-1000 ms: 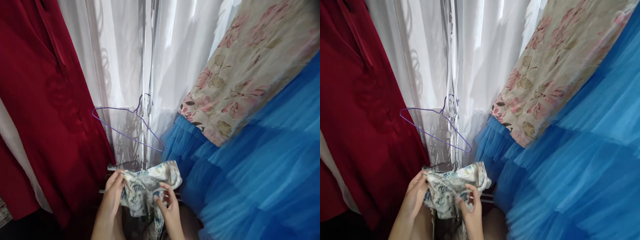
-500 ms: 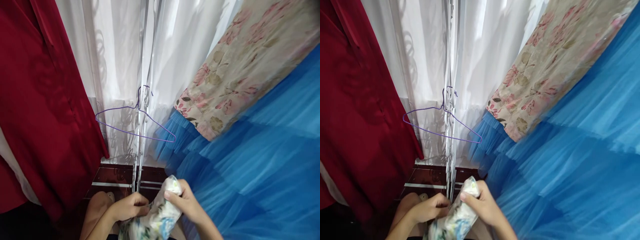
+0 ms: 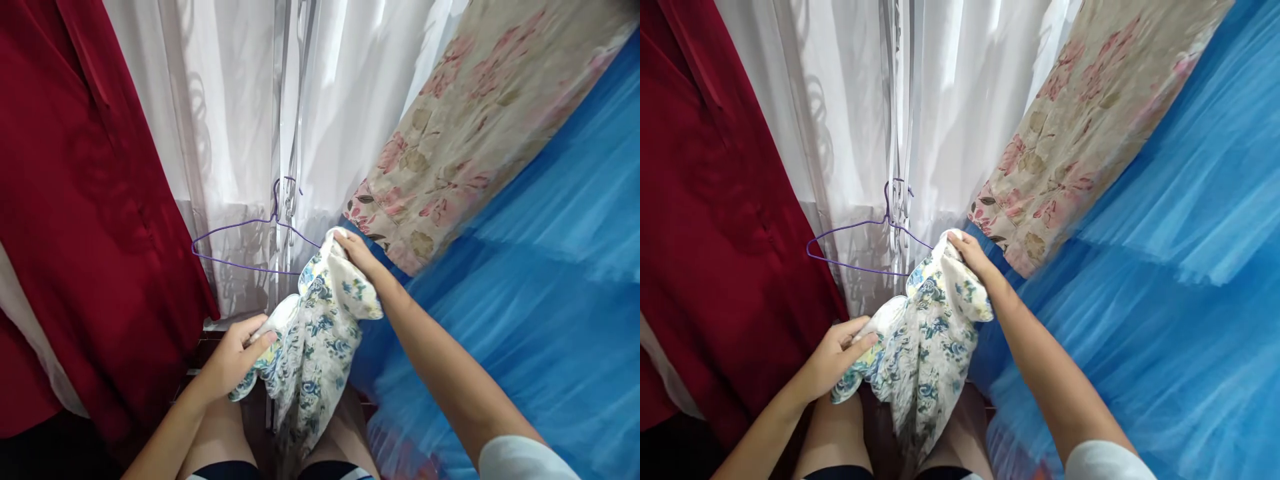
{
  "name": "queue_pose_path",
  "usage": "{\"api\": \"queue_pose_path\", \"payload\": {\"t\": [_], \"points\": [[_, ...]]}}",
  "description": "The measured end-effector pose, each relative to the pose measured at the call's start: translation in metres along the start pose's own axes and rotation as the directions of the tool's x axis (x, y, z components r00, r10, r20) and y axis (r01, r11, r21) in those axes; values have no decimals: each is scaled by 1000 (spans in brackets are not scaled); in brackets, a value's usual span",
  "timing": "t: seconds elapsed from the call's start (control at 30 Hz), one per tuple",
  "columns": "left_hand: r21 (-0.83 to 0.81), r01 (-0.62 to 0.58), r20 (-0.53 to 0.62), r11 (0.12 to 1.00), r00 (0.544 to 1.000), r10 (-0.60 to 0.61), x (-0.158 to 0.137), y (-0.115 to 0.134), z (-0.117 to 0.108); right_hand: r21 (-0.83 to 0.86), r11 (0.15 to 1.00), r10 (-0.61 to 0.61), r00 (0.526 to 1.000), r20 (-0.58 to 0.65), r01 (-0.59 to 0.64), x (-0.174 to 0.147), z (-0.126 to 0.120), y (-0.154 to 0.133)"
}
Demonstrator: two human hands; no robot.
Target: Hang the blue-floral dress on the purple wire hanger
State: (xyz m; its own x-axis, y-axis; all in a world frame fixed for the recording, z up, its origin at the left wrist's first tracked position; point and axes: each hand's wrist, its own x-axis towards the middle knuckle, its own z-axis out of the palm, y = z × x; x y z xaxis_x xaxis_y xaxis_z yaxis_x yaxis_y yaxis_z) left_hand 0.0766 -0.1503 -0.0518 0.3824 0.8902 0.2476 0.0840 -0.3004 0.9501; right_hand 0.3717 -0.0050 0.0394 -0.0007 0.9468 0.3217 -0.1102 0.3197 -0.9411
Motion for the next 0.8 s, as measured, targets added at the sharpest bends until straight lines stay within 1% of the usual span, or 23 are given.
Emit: {"api": "queue_pose_path", "payload": {"t": [0.03, 0.1, 0.2, 0.27, 0.33, 0.4, 0.43, 0.5, 0.53, 0.67, 0.73, 0.8], "points": [[36, -18, -24, 999, 1000, 18, 1, 1, -10, -3, 999, 48, 997, 53, -48, 4, 8, 6], [108, -33, -73, 994, 997, 41, 1, -4, -36, -18, 989, 148, 976, 162, -147, 4, 21, 15], [297, -28, -115, 955, 991, 65, 3, -28, -82, -31, 967, 253, 925, 283, -254, -2, 28, 18], [433, -2, -95, 901, 994, 48, 7, -50, -112, -18, 955, 285, 901, 328, -296, -6, 28, 16], [559, 9, -54, 829, 998, 25, 15, -71, -136, -2, 943, 310, 881, 358, -332, -7, 27, 13], [658, 1, -35, 753, 999, 29, 27, -82, -153, 12, 932, 332, 864, 378, -363, -8, 28, 9], [692, -1, -48, 722, 998, 47, 35, -83, -159, 20, 927, 338, 859, 384, -374, -8, 29, 8], [733, 9, -127, 680, 984, 124, 55, -77, -170, 35, 920, 347, 854, 388, -389, -9, 30, 3], [745, 21, -182, 667, 968, 172, 65, -71, -176, 39, 917, 351, 852, 389, -396, -10, 31, 1], [781, 77, -360, 620, 867, 345, 104, -33, -194, 42, 901, 380, 833, 401, -431, -15, 34, -9], [785, 93, -409, 612, 820, 401, 119, -14, -195, 44, 892, 394, 822, 411, -449, -18, 36, -13], [787, 78, -423, 612, 790, 443, 131, 0, -189, 48, 883, 405, 812, 421, -466, -23, 40, -16]]}}
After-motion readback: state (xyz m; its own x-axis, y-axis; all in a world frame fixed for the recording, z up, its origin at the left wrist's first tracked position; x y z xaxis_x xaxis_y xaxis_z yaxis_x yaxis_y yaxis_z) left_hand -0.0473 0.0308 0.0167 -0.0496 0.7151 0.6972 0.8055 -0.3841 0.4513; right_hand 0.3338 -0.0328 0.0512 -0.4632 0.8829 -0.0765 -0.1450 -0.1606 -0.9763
